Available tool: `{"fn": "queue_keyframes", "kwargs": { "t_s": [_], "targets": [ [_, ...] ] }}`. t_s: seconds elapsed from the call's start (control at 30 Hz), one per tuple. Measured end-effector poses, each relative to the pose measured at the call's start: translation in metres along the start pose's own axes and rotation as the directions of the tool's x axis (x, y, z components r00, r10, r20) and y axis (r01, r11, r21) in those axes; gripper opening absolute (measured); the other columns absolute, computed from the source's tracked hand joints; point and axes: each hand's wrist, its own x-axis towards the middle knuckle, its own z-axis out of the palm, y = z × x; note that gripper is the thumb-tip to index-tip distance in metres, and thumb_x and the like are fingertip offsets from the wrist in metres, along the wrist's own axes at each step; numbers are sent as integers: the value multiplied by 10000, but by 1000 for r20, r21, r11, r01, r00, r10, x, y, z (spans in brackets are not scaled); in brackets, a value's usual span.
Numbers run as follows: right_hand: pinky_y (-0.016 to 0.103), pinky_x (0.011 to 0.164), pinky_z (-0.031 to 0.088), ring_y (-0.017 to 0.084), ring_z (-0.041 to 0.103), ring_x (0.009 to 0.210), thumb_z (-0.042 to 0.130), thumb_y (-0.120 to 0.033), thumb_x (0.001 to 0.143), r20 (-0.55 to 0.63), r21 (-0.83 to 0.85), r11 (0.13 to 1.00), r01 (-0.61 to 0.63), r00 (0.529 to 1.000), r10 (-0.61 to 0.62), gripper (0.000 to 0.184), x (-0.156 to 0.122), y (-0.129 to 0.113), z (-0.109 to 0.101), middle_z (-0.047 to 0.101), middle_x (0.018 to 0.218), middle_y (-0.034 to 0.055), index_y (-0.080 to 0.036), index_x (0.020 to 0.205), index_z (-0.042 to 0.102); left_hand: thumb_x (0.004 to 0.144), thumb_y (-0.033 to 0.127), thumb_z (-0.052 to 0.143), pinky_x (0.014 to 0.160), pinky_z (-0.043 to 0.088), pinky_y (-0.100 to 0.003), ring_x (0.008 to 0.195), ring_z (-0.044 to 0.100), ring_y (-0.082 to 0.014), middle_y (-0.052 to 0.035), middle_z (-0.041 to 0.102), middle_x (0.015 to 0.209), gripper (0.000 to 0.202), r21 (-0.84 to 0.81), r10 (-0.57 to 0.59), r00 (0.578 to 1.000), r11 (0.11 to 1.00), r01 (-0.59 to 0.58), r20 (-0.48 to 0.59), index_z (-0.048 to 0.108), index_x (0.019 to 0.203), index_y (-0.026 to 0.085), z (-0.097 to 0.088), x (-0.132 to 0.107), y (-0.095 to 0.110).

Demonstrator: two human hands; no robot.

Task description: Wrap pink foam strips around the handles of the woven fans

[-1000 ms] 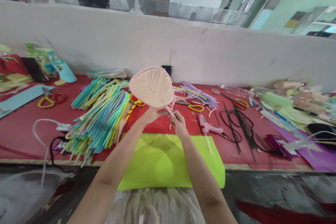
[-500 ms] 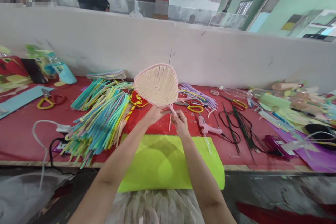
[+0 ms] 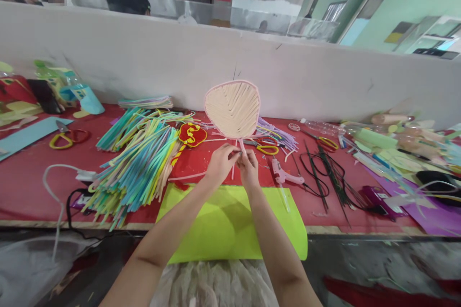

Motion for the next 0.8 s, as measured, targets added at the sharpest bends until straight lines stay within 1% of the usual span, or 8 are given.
{"fn": "queue_keyframes", "kwargs": {
  "t_s": [0.13, 0.2, 0.3, 0.4, 0.43, 0.53, 0.7, 0.8],
  "targets": [
    [224, 482, 270, 75, 283, 475, 575, -463, 751, -47, -47, 998, 46, 998, -48, 256, -1, 3, 2, 275, 538, -74, -223, 743, 486, 793, 168, 538, 661, 453, -224, 680, 564, -113, -40, 605, 817, 114, 24, -45, 996, 999, 47, -78, 631, 858, 169, 7, -5, 8],
    [224, 483, 270, 76, 287, 481, 560, -471, 761, -73, -50, 998, 48, 996, -52, 260, 0, 4, 3, 284, 547, -71, -223, 749, 481, 797, 166, 529, 661, 451, -227, 685, 563, -115, -49, 607, 842, 126, 30, -61, 994, 997, 64, -94, 633, 869, 168, 9, -7, 11],
    [224, 482, 277, 76, 276, 481, 555, -498, 756, -83, -28, 1000, 7, 997, -10, 290, 1, 3, 3, 284, 554, -71, -228, 745, 451, 817, 177, 495, 674, 450, -238, 730, 575, -136, -62, 625, 861, 162, 8, -80, 996, 997, 80, -47, 638, 893, 165, 8, -7, 11],
    [214, 452, 248, 71, 224, 460, 574, -513, 738, -30, 30, 998, -53, 998, 54, 322, 1, -1, 2, 241, 547, -77, -231, 722, 419, 847, 226, 446, 670, 449, -249, 728, 588, -152, -56, 651, 803, 215, -31, -118, 992, 992, 119, 46, 649, 880, 160, 0, -3, 4],
    [211, 439, 229, 70, 204, 454, 578, -512, 736, -6, 43, 996, -74, 997, 75, 325, 1, -2, 3, 228, 546, -78, -230, 720, 417, 853, 245, 438, 673, 453, -252, 730, 595, -154, -53, 660, 811, 231, -55, -139, 989, 988, 142, 57, 649, 888, 160, -3, -1, 1],
    [208, 413, 171, 66, 157, 442, 568, -503, 753, 57, 64, 989, -132, 990, 129, 310, -2, -6, 7, 197, 540, -81, -227, 735, 429, 840, 262, 464, 776, 454, -284, 860, 610, -185, -74, 671, 927, 229, -81, -172, 984, 981, 174, 39, 651, 911, 150, -11, 4, -8],
    [208, 397, 149, 65, 133, 438, 519, -540, 773, 44, 57, 987, -151, 988, 149, 348, -8, -6, 17, 190, 551, -78, -226, 709, 382, 849, 276, 446, 813, 472, -304, 891, 629, -191, -88, 677, 945, 243, -260, -193, 980, 945, 200, 53, 645, 893, 145, -9, 4, -12],
    [210, 392, 154, 64, 127, 438, 511, -541, 779, 37, 42, 987, -152, 988, 150, 371, -11, -4, 19, 184, 555, -76, -222, 675, 351, 827, 323, 480, 794, 493, -312, 857, 641, -190, -91, 680, 917, 249, -414, -229, 972, 881, 228, 48, 629, 890, 134, -5, 4, -13]
  ]
}}
